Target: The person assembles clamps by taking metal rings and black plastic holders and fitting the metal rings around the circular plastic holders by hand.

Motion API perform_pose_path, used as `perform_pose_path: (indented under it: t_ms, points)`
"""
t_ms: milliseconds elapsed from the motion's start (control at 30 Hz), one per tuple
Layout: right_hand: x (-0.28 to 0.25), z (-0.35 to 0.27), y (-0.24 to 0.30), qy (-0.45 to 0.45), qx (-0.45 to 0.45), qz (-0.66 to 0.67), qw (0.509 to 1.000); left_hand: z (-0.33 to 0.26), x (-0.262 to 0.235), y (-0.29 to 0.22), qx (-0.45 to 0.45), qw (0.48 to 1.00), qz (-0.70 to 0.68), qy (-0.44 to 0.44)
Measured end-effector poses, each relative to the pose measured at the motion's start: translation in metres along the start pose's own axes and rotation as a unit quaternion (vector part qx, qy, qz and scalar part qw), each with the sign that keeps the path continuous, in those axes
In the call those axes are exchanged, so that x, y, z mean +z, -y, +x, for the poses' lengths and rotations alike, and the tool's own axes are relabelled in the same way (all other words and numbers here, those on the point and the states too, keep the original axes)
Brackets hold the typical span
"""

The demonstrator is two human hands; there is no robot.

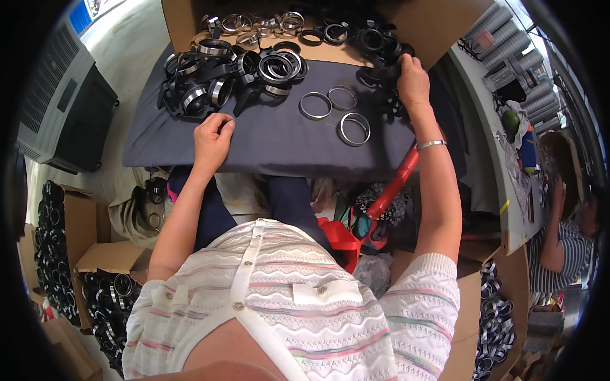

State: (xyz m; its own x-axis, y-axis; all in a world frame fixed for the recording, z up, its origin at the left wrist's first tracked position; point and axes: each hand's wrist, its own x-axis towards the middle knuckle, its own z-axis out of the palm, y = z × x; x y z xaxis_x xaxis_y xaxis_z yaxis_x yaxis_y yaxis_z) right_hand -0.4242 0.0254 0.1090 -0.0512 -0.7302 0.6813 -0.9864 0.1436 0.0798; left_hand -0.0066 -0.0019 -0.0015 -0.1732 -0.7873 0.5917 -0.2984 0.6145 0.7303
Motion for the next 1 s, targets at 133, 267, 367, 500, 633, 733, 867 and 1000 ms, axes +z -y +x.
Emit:
perform_pose_path:
  t_ms: [133,267,367,500,633,733,867,1000]
  points:
    - [0.004,-0.006,0.002,-0.108,0.161,0.192,0.962,-0.001,-0.002,0.003,-0.010,1.000,-0.008,-0.001]
    - [0.004,-0.009,0.017,-0.154,0.124,0.313,0.929,0.000,-0.001,-0.003,-0.035,0.999,-0.041,-0.004]
    - [-0.005,-0.011,0.048,-0.125,0.080,0.407,0.901,0.006,0.004,-0.031,-0.019,0.997,-0.075,0.015]
    - [-0.021,-0.017,0.097,-0.083,0.026,0.480,0.873,0.026,0.029,-0.059,0.016,0.989,-0.134,0.066]
    - [-0.014,-0.038,0.122,0.014,-0.012,0.518,0.855,0.039,0.064,-0.068,-0.081,0.953,-0.260,0.134]
    - [0.004,-0.048,0.125,-0.011,-0.090,0.493,0.866,0.045,0.071,-0.062,-0.197,0.886,-0.323,0.268]
    - [-0.003,-0.063,0.125,-0.021,-0.001,0.469,0.883,0.036,0.059,-0.062,-0.256,0.862,-0.307,0.313]
    - [-0.001,-0.080,0.082,-0.013,-0.072,0.224,0.972,0.019,0.022,-0.047,-0.239,0.908,-0.251,0.234]
